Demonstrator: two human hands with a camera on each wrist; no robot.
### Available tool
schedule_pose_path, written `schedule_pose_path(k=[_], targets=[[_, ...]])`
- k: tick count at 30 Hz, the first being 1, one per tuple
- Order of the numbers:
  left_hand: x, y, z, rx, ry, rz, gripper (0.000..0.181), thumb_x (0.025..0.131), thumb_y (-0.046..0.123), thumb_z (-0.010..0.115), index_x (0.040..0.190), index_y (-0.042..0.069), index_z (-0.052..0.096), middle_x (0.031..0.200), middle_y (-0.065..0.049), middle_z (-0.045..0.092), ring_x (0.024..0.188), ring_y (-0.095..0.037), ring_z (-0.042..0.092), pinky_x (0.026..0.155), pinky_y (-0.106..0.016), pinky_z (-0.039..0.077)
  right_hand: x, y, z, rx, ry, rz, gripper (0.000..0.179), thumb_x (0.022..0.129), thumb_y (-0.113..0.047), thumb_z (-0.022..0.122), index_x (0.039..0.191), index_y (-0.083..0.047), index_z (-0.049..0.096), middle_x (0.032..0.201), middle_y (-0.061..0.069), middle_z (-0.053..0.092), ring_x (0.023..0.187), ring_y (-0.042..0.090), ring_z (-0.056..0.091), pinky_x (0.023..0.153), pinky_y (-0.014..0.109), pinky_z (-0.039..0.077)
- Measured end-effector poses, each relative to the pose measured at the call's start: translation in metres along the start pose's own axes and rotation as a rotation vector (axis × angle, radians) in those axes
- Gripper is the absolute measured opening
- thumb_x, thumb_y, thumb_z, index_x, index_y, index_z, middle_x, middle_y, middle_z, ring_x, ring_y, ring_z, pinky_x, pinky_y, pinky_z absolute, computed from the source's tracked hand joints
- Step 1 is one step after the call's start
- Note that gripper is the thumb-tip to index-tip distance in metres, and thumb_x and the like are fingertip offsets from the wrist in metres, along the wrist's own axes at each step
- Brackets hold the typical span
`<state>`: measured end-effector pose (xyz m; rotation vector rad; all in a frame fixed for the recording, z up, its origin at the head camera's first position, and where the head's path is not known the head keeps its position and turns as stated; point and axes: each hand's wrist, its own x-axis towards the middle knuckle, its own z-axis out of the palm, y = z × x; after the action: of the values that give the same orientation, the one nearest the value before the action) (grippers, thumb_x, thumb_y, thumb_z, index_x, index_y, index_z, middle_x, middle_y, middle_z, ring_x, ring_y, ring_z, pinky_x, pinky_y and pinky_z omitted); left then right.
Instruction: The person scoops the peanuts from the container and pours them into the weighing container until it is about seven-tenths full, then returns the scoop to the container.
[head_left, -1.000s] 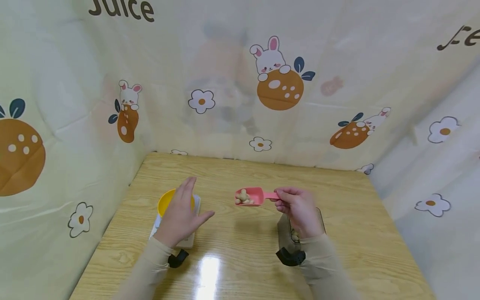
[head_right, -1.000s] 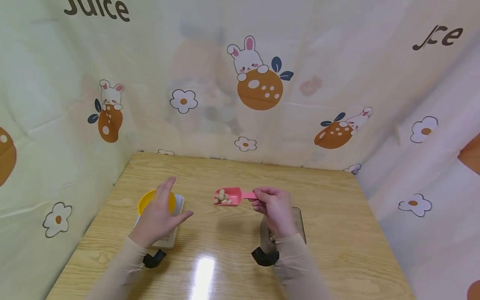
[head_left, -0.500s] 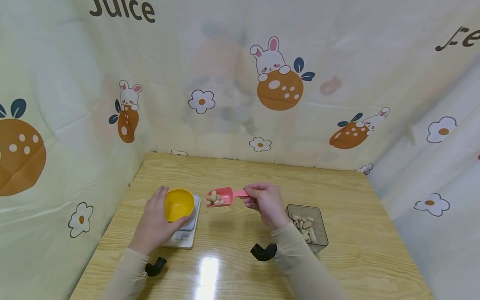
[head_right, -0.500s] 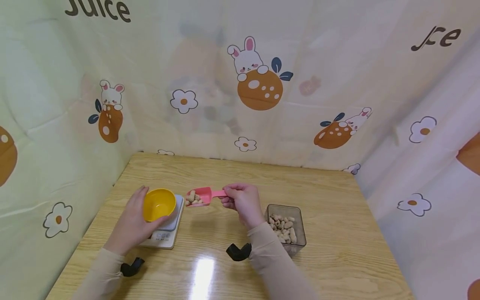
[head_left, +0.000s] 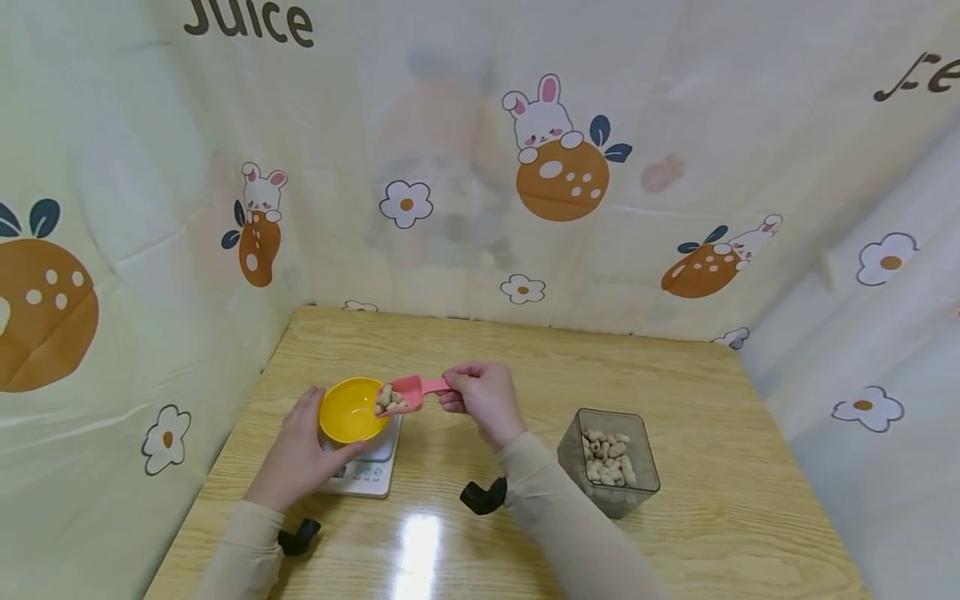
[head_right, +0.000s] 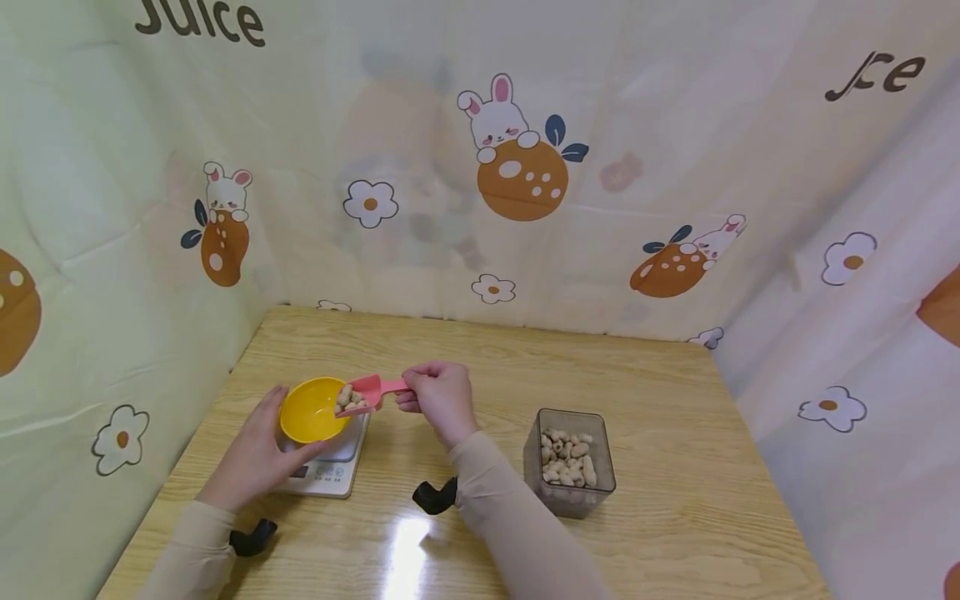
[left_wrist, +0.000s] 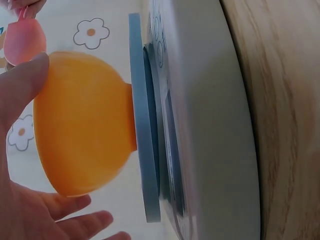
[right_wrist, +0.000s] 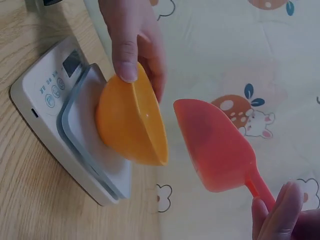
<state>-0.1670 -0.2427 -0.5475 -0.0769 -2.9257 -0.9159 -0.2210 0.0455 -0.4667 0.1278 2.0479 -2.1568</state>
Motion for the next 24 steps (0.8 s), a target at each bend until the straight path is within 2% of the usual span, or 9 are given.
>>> schedule_pose_path(k=[4, 9, 16, 19, 24], targets=[[0.001, -0.001, 0.001, 0.004, -0.007, -0.003, 0.122, 0.085, 0.071, 0.081, 0.168, 0.001, 0.027, 0.176, -0.027, 0.025, 0.158, -0.053, 0.032, 0.121, -0.073, 0.037, 0.002, 0.002, 0.011, -0.054, 0.008, -0.026, 0.017, 0.104, -0.004, 0.068, 0.11, 0.01, 0.075, 0.081, 0.013, 0.078, 0.061, 0.008, 0.073, 0.064, 0.026, 0.066], [0.001, -0.002, 0.0, 0.004, -0.01, -0.006, 0.121, 0.085, 0.069, 0.082, 0.168, 0.001, 0.026, 0.176, -0.026, 0.024, 0.158, -0.054, 0.032, 0.12, -0.074, 0.037, 0.001, 0.002, 0.023, -0.13, 0.015, -0.112, 0.016, 0.103, -0.004, 0.069, 0.108, 0.009, 0.076, 0.086, 0.017, 0.079, 0.061, 0.011, 0.074, 0.065, 0.031, 0.067], [0.002, -0.002, 0.001, 0.005, -0.013, -0.004, 0.122, 0.086, 0.071, 0.079, 0.169, 0.001, 0.025, 0.176, -0.027, 0.024, 0.158, -0.054, 0.032, 0.121, -0.074, 0.036, -0.007, 0.001, 0.031, -0.272, 0.003, -0.225, 0.013, 0.103, -0.011, 0.073, 0.106, -0.002, 0.081, 0.088, 0.012, 0.078, 0.064, 0.014, 0.075, 0.064, 0.031, 0.067], [0.001, -0.002, 0.001, 0.002, -0.013, -0.005, 0.121, 0.085, 0.07, 0.08, 0.169, 0.001, 0.025, 0.176, -0.027, 0.024, 0.158, -0.054, 0.031, 0.121, -0.075, 0.036, -0.011, 0.002, 0.032, -0.321, -0.02, -0.334, 0.012, 0.102, -0.01, 0.073, 0.106, -0.002, 0.082, 0.085, 0.011, 0.078, 0.064, 0.017, 0.075, 0.061, 0.028, 0.066], [0.0, -0.001, 0.0, -0.005, -0.012, 0.0, 0.12, 0.086, 0.067, 0.081, 0.169, 0.001, 0.024, 0.176, -0.027, 0.024, 0.159, -0.054, 0.03, 0.121, -0.075, 0.035, -0.016, 0.005, 0.031, -0.413, -0.051, -0.564, 0.012, 0.102, -0.007, 0.073, 0.106, -0.001, 0.082, 0.088, 0.012, 0.081, 0.064, 0.018, 0.075, 0.058, 0.024, 0.063]])
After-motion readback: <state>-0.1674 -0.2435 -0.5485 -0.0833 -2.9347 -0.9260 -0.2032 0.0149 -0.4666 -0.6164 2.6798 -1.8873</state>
